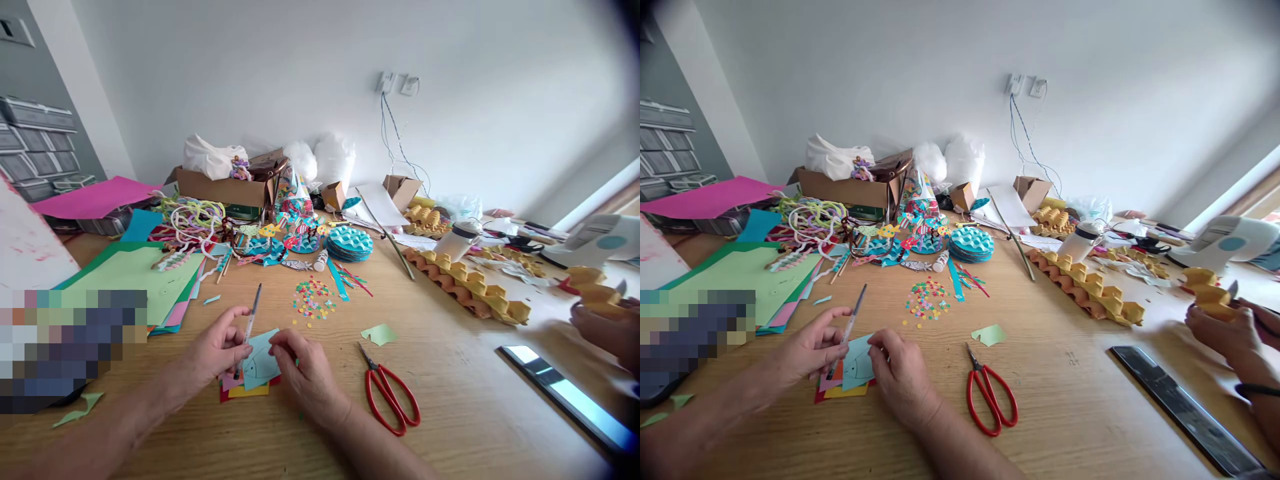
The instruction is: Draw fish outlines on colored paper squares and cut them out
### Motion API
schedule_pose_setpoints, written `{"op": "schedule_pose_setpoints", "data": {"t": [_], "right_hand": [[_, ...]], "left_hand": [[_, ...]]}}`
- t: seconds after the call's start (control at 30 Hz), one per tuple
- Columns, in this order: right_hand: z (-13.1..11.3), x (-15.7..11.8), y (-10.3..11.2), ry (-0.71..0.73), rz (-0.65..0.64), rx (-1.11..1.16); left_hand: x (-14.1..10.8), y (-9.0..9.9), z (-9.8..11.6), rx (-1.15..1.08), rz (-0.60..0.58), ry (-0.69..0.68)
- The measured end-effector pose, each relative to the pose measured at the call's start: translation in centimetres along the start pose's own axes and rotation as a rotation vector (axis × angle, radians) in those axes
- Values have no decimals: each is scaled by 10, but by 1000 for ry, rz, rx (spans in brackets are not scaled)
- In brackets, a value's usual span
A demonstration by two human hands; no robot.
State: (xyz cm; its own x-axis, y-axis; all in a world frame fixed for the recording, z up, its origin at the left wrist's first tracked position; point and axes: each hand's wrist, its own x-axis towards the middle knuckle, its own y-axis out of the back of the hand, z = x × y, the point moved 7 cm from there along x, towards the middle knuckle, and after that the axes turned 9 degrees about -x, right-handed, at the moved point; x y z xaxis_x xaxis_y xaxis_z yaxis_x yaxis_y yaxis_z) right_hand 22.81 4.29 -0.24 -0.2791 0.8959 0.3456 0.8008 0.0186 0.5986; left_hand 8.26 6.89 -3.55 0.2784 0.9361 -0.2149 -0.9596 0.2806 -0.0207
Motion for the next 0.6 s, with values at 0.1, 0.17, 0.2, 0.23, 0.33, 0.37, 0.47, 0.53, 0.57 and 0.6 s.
{"op": "schedule_pose_setpoints", "data": {"t": [0.1,0.17,0.2,0.23,0.33,0.37,0.47,0.53,0.57,0.6], "right_hand": [[4,1,-7,-91,-88,113],[6,1,-11,-130,-119,209],[8,1,-13,-145,-127,250],[10,1,-14,-161,-132,282],[17,2,-17,-219,-138,350],[18,2,-18,-236,-146,370],[20,1,-21,-268,-186,414],[18,0,-21,-263,-210,396],[17,0,-20,-252,-215,373],[15,0,-19,-239,-215,348]], "left_hand": [[0,-10,2,-12,-38,-3],[-1,-21,-3,-1,-74,14],[-1,-25,-5,10,-77,13],[-1,-28,-6,19,-72,6],[-1,-34,-9,39,-59,-19],[-2,-36,-8,46,-64,-21],[-6,-40,-7,63,-99,-6],[-11,-42,-6,70,-122,8],[-13,-43,-6,74,-130,12],[-14,-43,-6,80,-140,14]]}}
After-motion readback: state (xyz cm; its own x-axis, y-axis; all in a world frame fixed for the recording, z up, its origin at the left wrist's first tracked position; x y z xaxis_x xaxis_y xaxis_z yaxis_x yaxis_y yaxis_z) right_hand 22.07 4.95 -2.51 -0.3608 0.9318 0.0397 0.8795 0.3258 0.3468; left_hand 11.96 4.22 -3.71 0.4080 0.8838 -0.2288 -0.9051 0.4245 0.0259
